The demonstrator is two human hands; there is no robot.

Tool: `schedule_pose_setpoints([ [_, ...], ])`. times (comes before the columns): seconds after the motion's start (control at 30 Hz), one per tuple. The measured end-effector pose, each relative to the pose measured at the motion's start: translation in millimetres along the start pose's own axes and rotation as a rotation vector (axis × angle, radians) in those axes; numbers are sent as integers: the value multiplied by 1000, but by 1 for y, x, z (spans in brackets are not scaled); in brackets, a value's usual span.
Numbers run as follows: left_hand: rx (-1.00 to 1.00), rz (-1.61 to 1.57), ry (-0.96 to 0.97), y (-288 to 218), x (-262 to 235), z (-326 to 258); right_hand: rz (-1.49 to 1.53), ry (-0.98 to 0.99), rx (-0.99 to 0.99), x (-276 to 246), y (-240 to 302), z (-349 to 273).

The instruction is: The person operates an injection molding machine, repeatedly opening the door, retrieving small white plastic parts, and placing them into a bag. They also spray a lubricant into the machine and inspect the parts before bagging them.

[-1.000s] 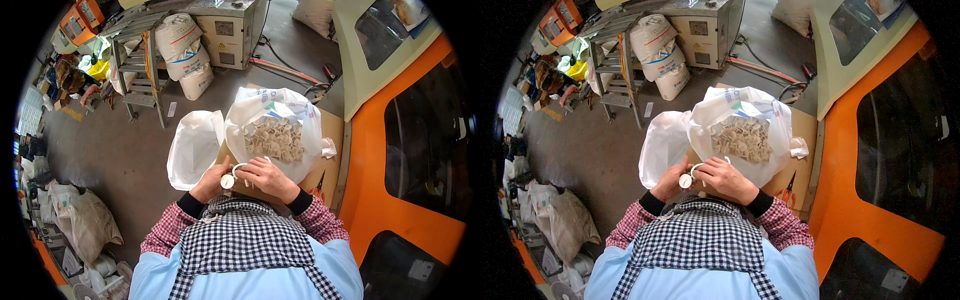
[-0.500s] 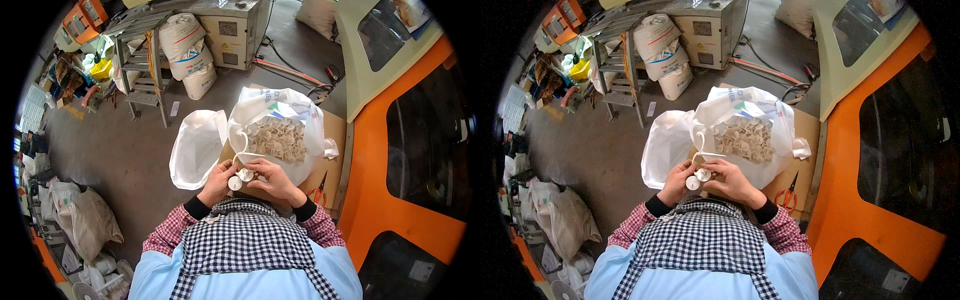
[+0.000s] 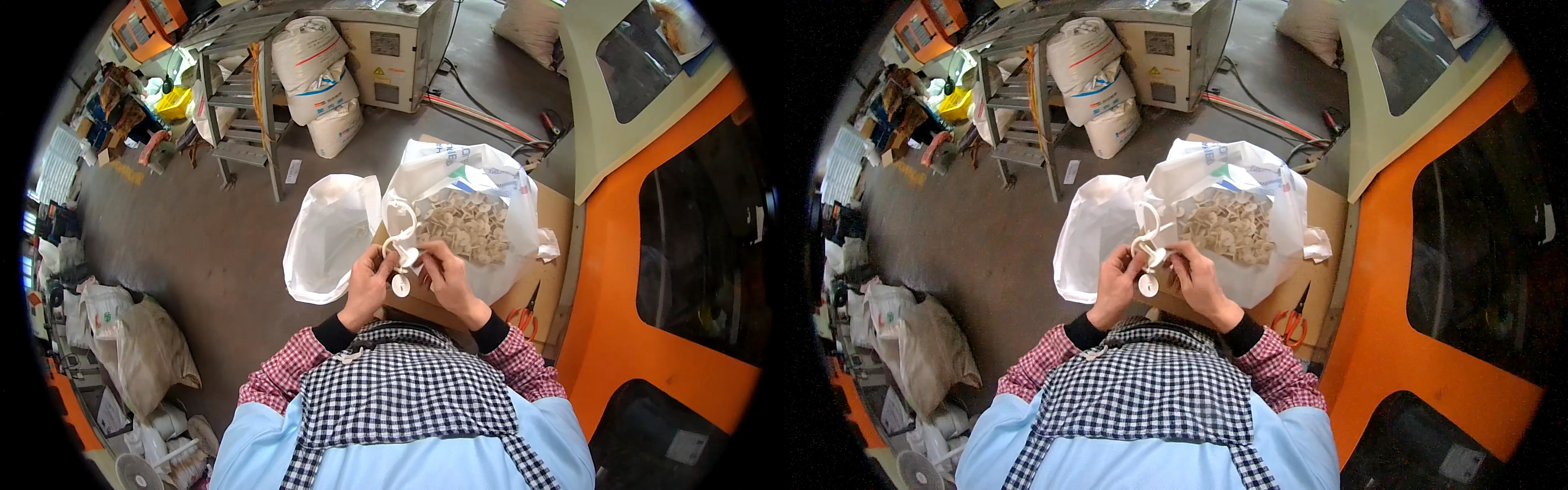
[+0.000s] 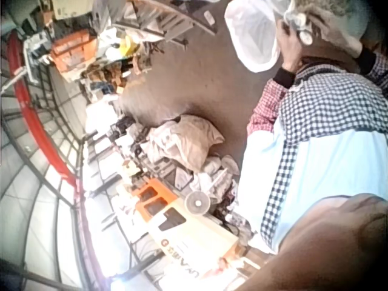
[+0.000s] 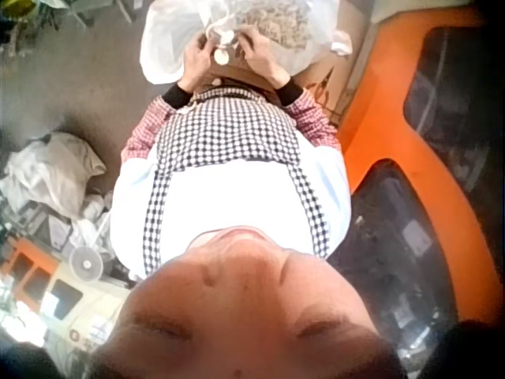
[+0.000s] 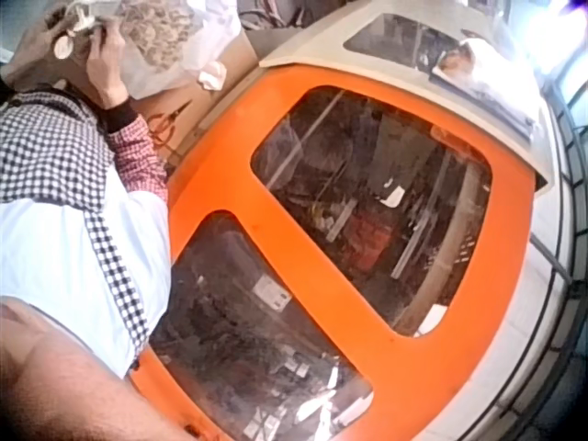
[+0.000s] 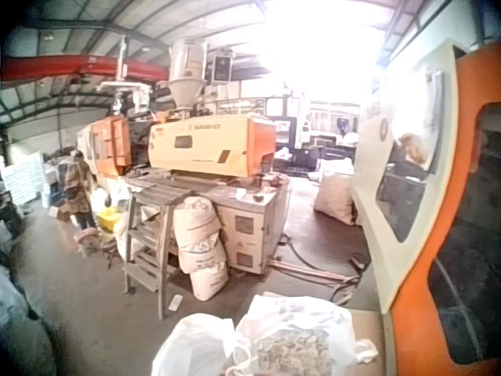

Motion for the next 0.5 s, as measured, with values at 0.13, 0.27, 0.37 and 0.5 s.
schedule_pose_setpoints([
  [0.13, -184, -469, 75, 7, 5, -1, -544, -10, -388, -7, 30, -1],
  [0.27, -251, -536, 126, -3, 13, -1, -597, 55, -466, -10, 29, 0],
  [0.37, -38, -225, 124, -2, 8, 3, -297, 53, -203, -11, 21, -3],
  [0.5, -42, -233, 158, 6, 9, 7, 286, 149, 287, -9, -3, -5],
])
Point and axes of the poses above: each hand's wrist, its own z-axis towards the middle knuckle, its own x-axis out of the palm, y = z × x, the point moved 4 cm from there along z, towards the middle knuckle, and after that the axes turned 11 degrees about y, right-handed, at the moved point
